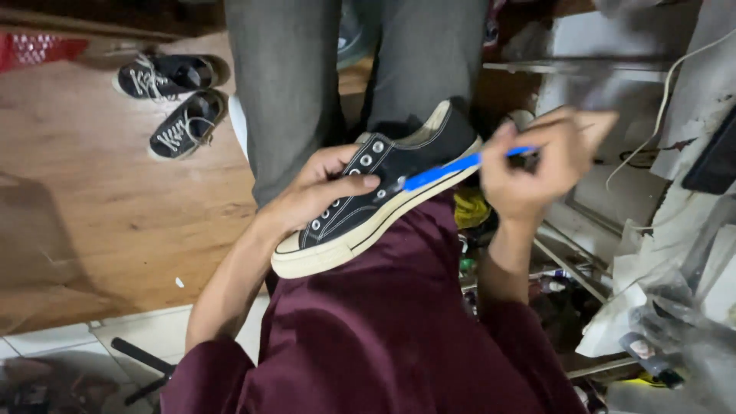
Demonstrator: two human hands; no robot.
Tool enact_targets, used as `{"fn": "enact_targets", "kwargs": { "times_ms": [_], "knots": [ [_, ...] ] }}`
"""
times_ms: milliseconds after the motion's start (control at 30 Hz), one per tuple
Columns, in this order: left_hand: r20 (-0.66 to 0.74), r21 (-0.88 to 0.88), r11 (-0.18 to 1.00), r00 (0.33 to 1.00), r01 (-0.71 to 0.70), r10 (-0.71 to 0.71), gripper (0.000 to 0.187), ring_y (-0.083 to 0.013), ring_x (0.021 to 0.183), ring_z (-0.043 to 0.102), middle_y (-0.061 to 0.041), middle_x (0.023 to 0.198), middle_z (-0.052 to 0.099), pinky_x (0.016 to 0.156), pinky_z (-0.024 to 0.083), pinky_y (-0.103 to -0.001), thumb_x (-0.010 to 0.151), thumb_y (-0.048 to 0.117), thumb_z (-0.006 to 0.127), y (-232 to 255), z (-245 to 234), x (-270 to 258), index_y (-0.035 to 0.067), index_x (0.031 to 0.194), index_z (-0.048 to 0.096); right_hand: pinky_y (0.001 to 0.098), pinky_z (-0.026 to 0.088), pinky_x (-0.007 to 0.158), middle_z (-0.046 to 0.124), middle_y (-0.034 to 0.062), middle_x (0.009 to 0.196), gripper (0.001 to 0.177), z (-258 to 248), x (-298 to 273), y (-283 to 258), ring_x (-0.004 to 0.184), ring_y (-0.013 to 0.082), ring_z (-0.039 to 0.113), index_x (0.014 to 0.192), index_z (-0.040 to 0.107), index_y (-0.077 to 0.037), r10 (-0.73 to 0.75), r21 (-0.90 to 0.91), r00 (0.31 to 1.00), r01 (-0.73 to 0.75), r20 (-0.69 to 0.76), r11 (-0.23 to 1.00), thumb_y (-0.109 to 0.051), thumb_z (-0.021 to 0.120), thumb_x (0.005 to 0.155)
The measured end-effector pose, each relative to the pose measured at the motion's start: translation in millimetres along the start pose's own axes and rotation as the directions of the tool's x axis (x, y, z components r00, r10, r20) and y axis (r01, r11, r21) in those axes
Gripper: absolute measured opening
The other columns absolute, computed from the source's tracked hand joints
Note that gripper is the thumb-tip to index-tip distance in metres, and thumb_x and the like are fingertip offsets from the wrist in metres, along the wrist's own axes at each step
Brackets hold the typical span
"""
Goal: Cleaning and treating a black sneaker by scrubbing the midsole with a brush and blue solution, wiping it with a cloth, and applying further treatment.
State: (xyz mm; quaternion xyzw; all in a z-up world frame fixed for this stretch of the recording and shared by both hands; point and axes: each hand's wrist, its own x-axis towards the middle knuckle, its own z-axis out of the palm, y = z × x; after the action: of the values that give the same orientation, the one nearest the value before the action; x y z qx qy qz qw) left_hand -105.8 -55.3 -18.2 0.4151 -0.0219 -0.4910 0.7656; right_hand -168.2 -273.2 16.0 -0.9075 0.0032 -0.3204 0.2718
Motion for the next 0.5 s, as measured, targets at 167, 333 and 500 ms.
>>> {"fn": "enact_targets", "kwargs": {
  "times_ms": [167, 333, 500],
  "knots": [
    [0.003, -0.028, 0.999, 1.0, 0.019, -0.019, 0.013, -0.007, 0.061, 0.056, -0.004, 0.068, 0.056, 0.053, 0.045, -0.017, 0.088, 0.011, 0.06, -26, -17, 11, 0.002, 0.097, 0.054, 0.0396, 0.038, 0.067, 0.05, 0.0065, 0.056, 0.029, 17, -36, 26, 0.052, 0.0275, 0.048, 0.061, 0.048, -0.007, -0.03, 0.051, 0.998, 0.027, 0.055, 0.998, 0.001, 0.067, 0.082],
    [0.003, -0.03, 0.999, 1.0, 0.03, -0.03, 0.014, -0.0066, 0.059, 0.054, -0.003, 0.067, 0.052, 0.055, 0.044, -0.017, 0.094, 0.014, 0.054, -26, -16, 14, 0.002, 0.099, 0.051, 0.0391, 0.041, 0.067, 0.05, 0.0111, 0.06, 0.025, 6, -31, 33, 0.053, 0.0305, 0.046, 0.065, 0.049, -0.002, 0.04, 0.011, 0.999, -0.04, 0.001, 0.999, 0.009, 0.063, 0.083],
    [0.02, -0.102, 0.993, 0.998, -0.051, 0.054, 0.011, -0.005, 0.061, 0.047, -0.001, 0.068, 0.046, 0.057, 0.038, -0.016, 0.095, 0.015, 0.052, -43, -5, 9, 0.005, 0.097, 0.046, 0.0413, 0.038, 0.069, 0.049, 0.0034, 0.055, 0.034, 17, -60, 21, 0.051, 0.025, 0.045, 0.058, 0.046, -0.009, -0.077, 0.007, 0.996, 0.078, -0.047, 0.997, -0.005, 0.066, 0.085]
  ]
}}
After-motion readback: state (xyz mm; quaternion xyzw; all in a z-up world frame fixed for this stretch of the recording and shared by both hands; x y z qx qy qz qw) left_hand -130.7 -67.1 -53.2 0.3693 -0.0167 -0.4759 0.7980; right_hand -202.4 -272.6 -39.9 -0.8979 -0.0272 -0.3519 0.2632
